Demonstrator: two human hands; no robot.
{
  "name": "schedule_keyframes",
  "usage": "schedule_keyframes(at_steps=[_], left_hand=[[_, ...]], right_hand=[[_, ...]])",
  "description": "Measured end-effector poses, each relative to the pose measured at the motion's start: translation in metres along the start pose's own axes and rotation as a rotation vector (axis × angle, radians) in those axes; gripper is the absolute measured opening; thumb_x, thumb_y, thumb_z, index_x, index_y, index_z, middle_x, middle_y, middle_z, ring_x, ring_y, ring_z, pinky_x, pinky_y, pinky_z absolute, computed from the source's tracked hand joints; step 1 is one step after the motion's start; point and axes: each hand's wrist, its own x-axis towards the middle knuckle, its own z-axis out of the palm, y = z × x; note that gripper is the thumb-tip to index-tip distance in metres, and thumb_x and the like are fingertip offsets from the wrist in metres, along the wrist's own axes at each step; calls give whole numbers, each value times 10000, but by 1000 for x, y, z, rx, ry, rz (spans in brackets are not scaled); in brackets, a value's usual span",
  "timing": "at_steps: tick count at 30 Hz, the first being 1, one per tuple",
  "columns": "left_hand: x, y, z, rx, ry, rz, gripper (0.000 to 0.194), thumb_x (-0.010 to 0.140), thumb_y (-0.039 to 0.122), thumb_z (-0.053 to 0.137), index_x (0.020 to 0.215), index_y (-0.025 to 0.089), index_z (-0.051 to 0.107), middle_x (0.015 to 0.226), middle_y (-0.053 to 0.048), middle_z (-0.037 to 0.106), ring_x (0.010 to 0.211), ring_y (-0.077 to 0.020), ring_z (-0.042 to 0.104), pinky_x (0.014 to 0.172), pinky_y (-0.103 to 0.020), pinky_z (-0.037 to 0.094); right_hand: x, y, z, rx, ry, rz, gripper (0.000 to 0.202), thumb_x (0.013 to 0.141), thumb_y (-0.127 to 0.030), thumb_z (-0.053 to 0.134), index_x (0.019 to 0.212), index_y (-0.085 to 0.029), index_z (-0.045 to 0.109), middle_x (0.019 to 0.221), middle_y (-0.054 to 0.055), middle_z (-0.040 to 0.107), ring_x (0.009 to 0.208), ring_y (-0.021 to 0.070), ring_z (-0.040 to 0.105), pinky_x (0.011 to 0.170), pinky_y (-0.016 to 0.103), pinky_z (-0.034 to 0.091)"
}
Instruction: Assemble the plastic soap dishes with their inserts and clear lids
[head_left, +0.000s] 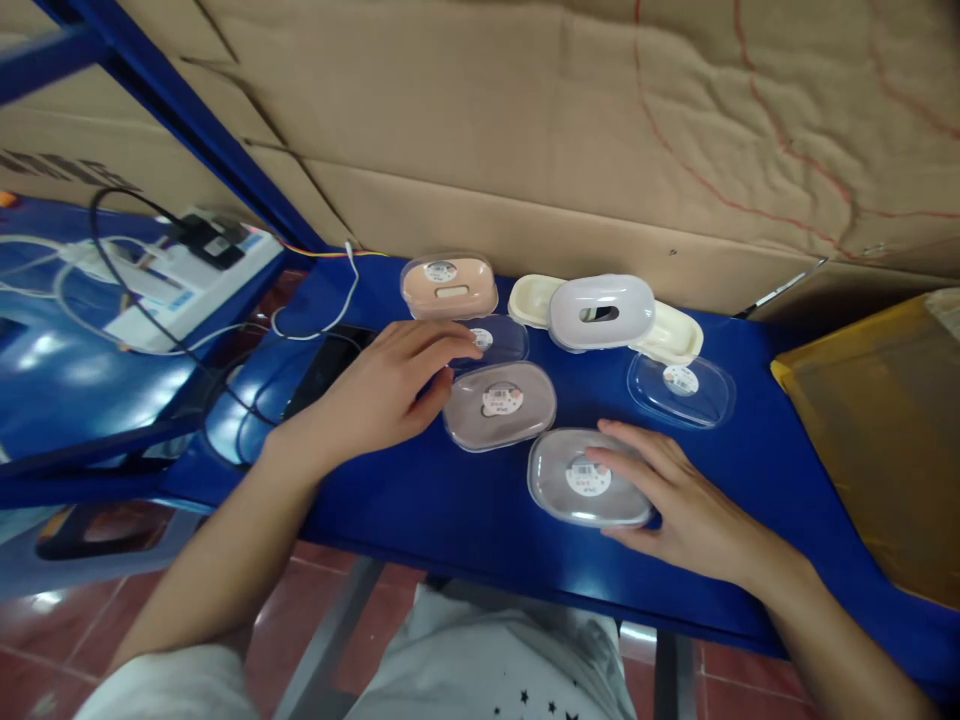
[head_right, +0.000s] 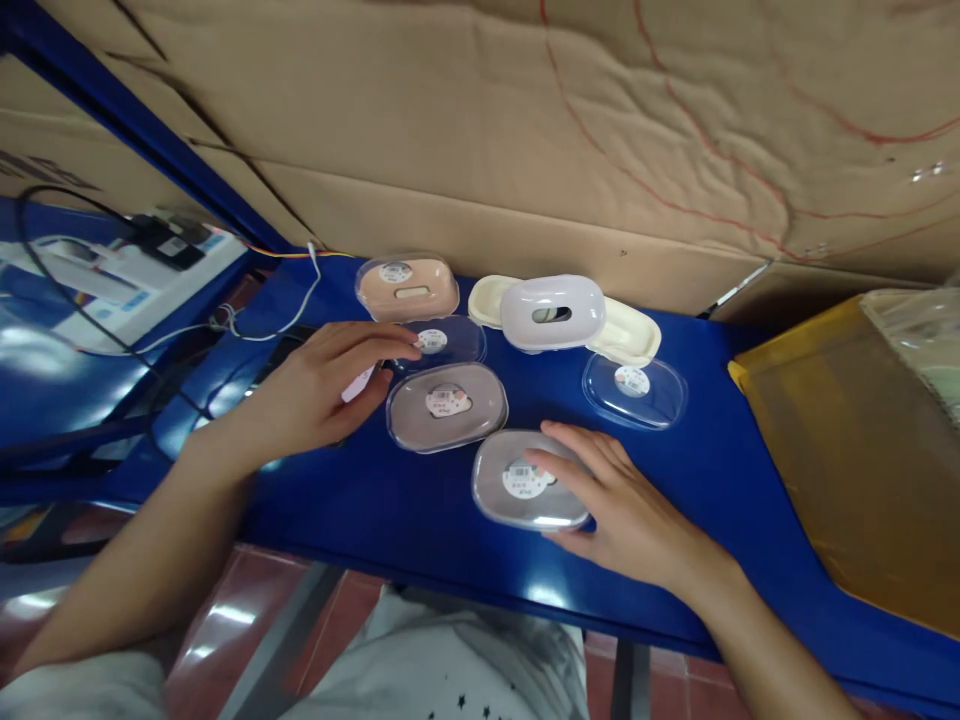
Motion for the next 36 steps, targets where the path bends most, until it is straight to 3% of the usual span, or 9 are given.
schedule_keyframes(at_steps=[3,6,11,16,19,26,31,33,36], left_hand=[[-3,8,-2,-29,-49,-17,381,1082,364,589,1438,227,600,1486,-128,669,1417,-317,622,1174,-512,514],[-10,21,11,2,-139,-51,671,983,540,762,1545,249,538,1625,-162,556,1479,-381,570,1201,-570,503],[-31,42,31,-11,-177,-77,665,971,325,776,1569,235,499,1686,-186,466,1533,-388,511,1220,-588,497],[-57,65,26,-142,-271,9,727,921,183,768,1587,282,494,1734,-145,414,1543,-355,492,1203,-553,527],[-68,78,27,-112,-231,57,731,902,139,735,1587,265,512,1761,-164,359,1580,-389,432,1255,-624,453],[-89,94,42,2,-96,98,621,941,325,802,1519,236,593,1813,-198,239,1632,-444,349,1327,-700,273],[-100,91,42,4,-133,116,839,876,494,901,1585,241,531,1842,-258,3,1679,-500,219,1284,-767,271],[-102,90,42,6,-152,112,854,896,522,880,1614,248,507,1841,-263,22,1674,-495,241,1276,-769,280],[-104,88,43,-2,-178,112,822,943,565,823,1633,261,496,1835,-260,105,1663,-483,287,1276,-760,284]], right_hand=[[-3,9,-5,-39,40,31,781,975,-313,757,1674,-381,416,1768,101,401,1583,388,462,1209,635,503],[-4,21,-7,-105,103,65,748,1027,-402,705,1693,-377,366,1768,123,390,1589,395,448,1220,656,466],[-4,34,-5,-197,225,123,814,1043,-482,684,1737,-381,272,1744,166,405,1574,437,444,1195,676,446],[4,38,2,-213,305,114,860,1040,-489,696,1756,-393,231,1720,180,382,1575,453,418,1217,685,429],[12,35,6,-162,326,81,891,1018,-497,729,1757,-377,246,1664,187,422,1550,448,443,1238,686,431],[43,2,7,-20,125,-38,969,1005,-252,746,1778,-388,177,1793,152,304,1661,416,324,1282,649,447],[74,-7,-19,147,-190,-152,1212,877,-20,761,1783,-419,61,1876,47,102,1701,339,236,1309,531,448],[91,-3,-29,201,-224,-189,1123,910,-54,744,1779,-415,131,1864,22,166,1694,312,261,1318,514,436],[124,5,-30,225,-81,-229,791,1048,-130,584,1747,-376,308,1809,22,355,1668,265,347,1344,532,394]])
